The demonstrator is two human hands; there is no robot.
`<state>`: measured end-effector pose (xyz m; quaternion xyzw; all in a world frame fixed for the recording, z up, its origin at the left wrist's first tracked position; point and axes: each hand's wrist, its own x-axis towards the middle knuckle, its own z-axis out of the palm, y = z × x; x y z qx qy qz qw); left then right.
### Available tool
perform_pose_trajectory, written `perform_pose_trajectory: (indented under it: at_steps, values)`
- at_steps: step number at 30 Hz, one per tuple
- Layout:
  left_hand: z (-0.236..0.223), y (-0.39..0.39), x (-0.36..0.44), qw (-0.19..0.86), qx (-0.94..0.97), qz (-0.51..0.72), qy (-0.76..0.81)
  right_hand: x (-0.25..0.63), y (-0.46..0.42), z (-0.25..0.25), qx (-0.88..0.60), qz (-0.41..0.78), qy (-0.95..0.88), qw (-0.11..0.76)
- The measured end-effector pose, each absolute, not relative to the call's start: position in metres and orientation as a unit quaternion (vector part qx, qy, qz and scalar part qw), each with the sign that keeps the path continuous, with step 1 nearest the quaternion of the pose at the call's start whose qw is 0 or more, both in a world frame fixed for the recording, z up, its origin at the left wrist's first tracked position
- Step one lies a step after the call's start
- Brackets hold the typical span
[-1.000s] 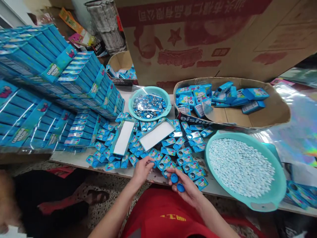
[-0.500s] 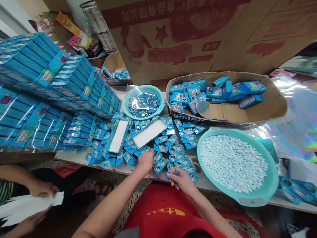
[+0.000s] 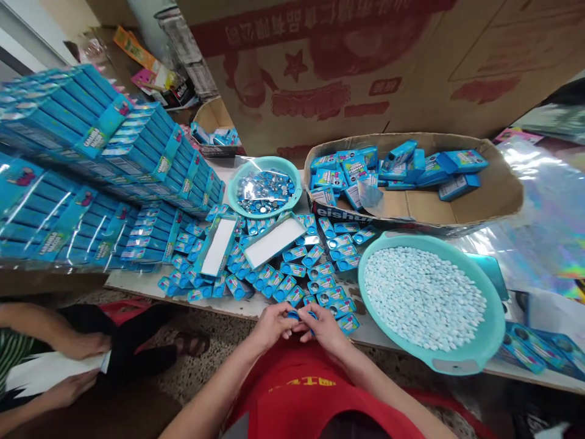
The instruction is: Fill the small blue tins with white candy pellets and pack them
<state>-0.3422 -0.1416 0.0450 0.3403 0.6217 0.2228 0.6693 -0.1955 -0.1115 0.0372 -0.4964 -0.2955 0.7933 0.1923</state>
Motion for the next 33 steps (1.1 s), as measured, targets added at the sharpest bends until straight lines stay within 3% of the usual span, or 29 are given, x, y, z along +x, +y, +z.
perform_pose_trajectory:
  at_steps: [5, 10, 14, 29, 33]
  values:
    - [0.043, -0.128, -0.36, 0.595, 0.363, 0.155, 0.7, -0.188, -0.121, 0.043, -0.49, 0.815, -0.232, 0.204]
    - [0.055, -0.104, -0.36, 0.379, 0.557, -0.081, 0.734, -0.163, -0.121, 0.053, -0.51, 0.815, -0.212, 0.176]
    - [0.055, -0.093, -0.34, 0.321, 0.576, -0.201, 0.724, -0.143, -0.124, 0.051, -0.539, 0.792, -0.218, 0.185]
    - [0.056, -0.081, -0.335, 0.291, 0.542, -0.245, 0.75, -0.134, -0.115, 0.041, -0.576, 0.758, -0.174, 0.252]
    - [0.069, -0.102, -0.321, 0.371, 0.584, -0.074, 0.718, -0.139, -0.12, 0.043, -0.566, 0.761, -0.187, 0.256]
